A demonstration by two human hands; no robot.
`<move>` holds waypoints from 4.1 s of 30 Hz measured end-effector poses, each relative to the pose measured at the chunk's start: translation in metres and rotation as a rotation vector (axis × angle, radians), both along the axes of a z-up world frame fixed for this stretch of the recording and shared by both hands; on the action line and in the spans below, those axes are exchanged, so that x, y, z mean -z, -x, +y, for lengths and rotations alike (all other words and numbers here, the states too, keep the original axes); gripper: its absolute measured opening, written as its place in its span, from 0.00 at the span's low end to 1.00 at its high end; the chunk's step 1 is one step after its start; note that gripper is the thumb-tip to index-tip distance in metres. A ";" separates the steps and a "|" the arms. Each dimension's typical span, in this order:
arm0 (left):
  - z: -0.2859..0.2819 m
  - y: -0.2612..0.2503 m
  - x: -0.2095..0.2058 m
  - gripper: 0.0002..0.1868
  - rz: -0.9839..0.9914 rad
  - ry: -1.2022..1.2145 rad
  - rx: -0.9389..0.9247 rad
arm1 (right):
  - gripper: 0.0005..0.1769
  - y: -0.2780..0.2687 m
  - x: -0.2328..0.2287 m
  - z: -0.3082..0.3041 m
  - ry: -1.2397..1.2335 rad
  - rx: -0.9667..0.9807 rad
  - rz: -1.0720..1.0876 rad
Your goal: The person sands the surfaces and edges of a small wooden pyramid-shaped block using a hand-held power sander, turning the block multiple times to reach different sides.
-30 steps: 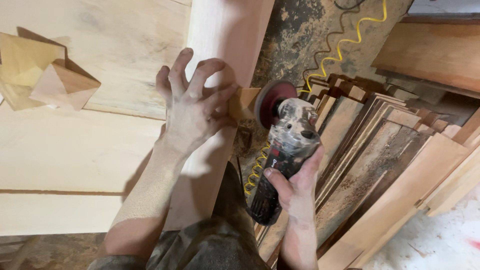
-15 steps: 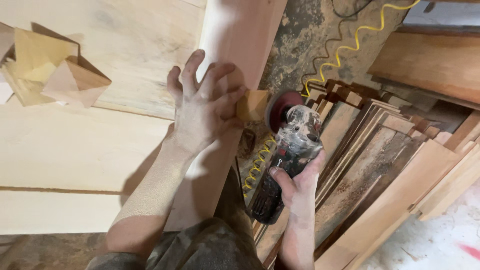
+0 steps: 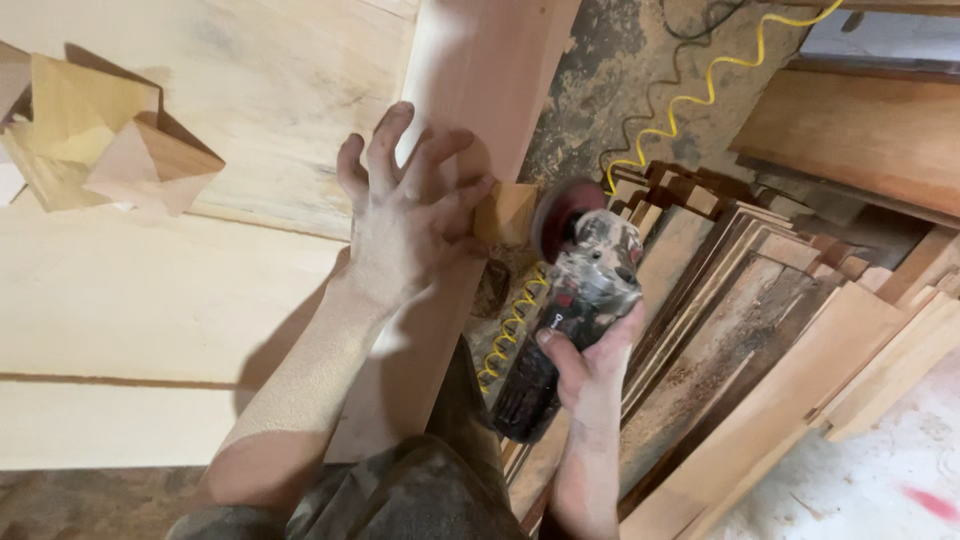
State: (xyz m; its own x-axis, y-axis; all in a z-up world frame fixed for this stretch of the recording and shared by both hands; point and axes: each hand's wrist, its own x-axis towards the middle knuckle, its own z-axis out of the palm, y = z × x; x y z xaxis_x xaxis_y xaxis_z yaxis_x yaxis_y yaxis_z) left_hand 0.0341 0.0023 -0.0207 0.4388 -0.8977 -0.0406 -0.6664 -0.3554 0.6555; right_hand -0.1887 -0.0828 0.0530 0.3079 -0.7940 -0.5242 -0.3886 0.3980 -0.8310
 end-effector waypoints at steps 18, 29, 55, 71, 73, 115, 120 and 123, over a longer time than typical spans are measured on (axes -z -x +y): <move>0.000 -0.001 -0.005 0.35 0.017 0.067 -0.029 | 0.49 -0.007 0.002 -0.006 0.064 -0.016 -0.030; -0.001 0.002 -0.004 0.36 -0.021 0.038 -0.029 | 0.54 -0.013 -0.002 0.020 0.036 -0.009 -0.046; -0.039 0.002 -0.012 0.35 -0.203 0.028 0.130 | 0.33 0.077 0.053 -0.026 -0.940 0.216 -0.896; -0.036 0.001 0.004 0.33 -0.231 0.021 0.088 | 0.34 0.037 0.046 -0.054 -0.831 0.108 -0.546; -0.044 -0.006 0.002 0.34 -0.238 0.038 0.088 | 0.36 0.034 0.047 -0.058 -0.817 0.138 -0.536; -0.043 -0.007 -0.001 0.34 -0.209 0.004 0.084 | 0.28 0.039 0.073 -0.071 -0.841 -0.050 -0.568; -0.044 -0.008 0.000 0.34 -0.211 0.015 0.081 | 0.29 0.050 0.059 -0.053 -0.820 0.056 -0.518; -0.043 -0.010 -0.002 0.34 -0.111 -0.011 0.091 | 0.30 0.048 0.066 -0.059 -0.776 0.092 -0.656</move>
